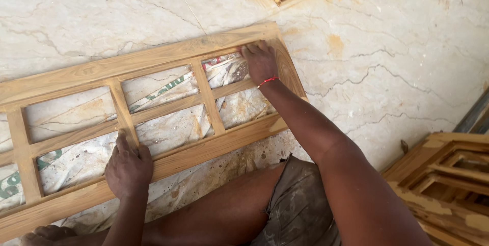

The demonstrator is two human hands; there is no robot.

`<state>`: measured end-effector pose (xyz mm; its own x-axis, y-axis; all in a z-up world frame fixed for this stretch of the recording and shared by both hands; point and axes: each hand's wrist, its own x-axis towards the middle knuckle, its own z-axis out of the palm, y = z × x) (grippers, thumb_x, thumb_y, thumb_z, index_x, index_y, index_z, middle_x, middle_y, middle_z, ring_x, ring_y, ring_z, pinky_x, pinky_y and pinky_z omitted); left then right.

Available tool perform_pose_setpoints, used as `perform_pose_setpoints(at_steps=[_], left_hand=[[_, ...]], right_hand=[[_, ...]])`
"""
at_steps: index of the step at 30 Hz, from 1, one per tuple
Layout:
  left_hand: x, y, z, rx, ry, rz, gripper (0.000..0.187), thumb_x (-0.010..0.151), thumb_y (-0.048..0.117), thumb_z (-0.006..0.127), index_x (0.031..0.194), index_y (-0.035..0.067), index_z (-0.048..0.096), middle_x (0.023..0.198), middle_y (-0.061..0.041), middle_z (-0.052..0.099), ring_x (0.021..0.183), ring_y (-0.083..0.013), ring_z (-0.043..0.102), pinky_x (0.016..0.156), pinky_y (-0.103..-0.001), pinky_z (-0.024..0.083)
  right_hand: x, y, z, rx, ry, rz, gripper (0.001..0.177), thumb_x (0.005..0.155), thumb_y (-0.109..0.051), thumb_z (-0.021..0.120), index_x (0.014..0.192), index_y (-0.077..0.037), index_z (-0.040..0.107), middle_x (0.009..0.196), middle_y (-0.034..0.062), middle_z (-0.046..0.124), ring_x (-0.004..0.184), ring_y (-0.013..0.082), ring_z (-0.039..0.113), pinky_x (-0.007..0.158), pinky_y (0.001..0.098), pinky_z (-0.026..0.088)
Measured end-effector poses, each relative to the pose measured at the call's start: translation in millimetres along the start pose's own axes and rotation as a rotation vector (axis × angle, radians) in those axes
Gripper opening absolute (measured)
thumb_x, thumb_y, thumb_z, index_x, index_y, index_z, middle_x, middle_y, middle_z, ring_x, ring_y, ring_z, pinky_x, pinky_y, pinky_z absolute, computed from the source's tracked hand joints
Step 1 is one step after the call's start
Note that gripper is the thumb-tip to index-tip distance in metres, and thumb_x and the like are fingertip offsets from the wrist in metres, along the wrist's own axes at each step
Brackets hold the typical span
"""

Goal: The person sands a wooden window frame using a red sanding block. They work systematically across the frame's edges and inner sections, occasionally adjusting their grip and the position of the frame.

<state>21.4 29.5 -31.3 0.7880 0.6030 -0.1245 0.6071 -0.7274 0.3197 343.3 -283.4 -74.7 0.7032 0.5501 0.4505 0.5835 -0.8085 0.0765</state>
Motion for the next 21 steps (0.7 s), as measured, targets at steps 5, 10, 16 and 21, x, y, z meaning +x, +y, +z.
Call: perform_pose_setpoints(at_steps=[5,10,16,21], left_hand=[[3.8,-0.2,-2.5,-0.009,-0.035,-0.018,0.062,0.099,0.034,0.055,0.152,0.003,0.046,0.107,-0.021,0.07,0.1,-0.0374,0.069,0.09,-0.051,0.053],[-4.4,-3.7,2.0,0.014,0.002,0.008,0.061,0.099,0.034,0.056,0.15,0.002,0.049,0.113,-0.022,0.07,0.102,-0.0394,0.068,0.09,-0.051,0.052],[-0.9,-4.1,2.1,-0.028,0.02,0.004,0.062,0.098,0.033,0.056,0.15,0.002,0.049,0.114,-0.022,0.07,0.104,-0.0391,0.068,0.092,-0.05,0.052],[7.8,1.4,0.2,-0.018,0.002,-0.003,0.064,0.096,0.032,0.056,0.152,0.002,0.047,0.116,-0.022,0.069,0.103,-0.0387,0.068,0.089,-0.051,0.053]], right_hand=[[13.1,1.9,-1.4,-0.355,0.046,-0.069,0.021,0.09,-0.033,0.06,0.097,-0.019,0.074,0.095,0.0011,0.068,0.102,0.0269,0.06,0.089,0.0474,0.049],[-2.5,-1.8,-2.8,-0.039,0.027,0.071,0.013,0.094,-0.019,0.063,0.101,-0.016,0.074,0.098,0.0007,0.067,0.101,0.0265,0.058,0.084,0.0468,0.047],[6.6,7.7,-10.5,-0.109,0.044,0.035,0.015,0.095,-0.029,0.069,0.092,-0.015,0.072,0.094,0.0011,0.064,0.096,0.0267,0.057,0.08,0.0461,0.046],[17.4,-25.5,-7.6,0.049,-0.032,0.02,0.015,0.092,-0.012,0.063,0.102,-0.013,0.075,0.095,0.0018,0.064,0.098,0.0271,0.057,0.078,0.0456,0.044]])
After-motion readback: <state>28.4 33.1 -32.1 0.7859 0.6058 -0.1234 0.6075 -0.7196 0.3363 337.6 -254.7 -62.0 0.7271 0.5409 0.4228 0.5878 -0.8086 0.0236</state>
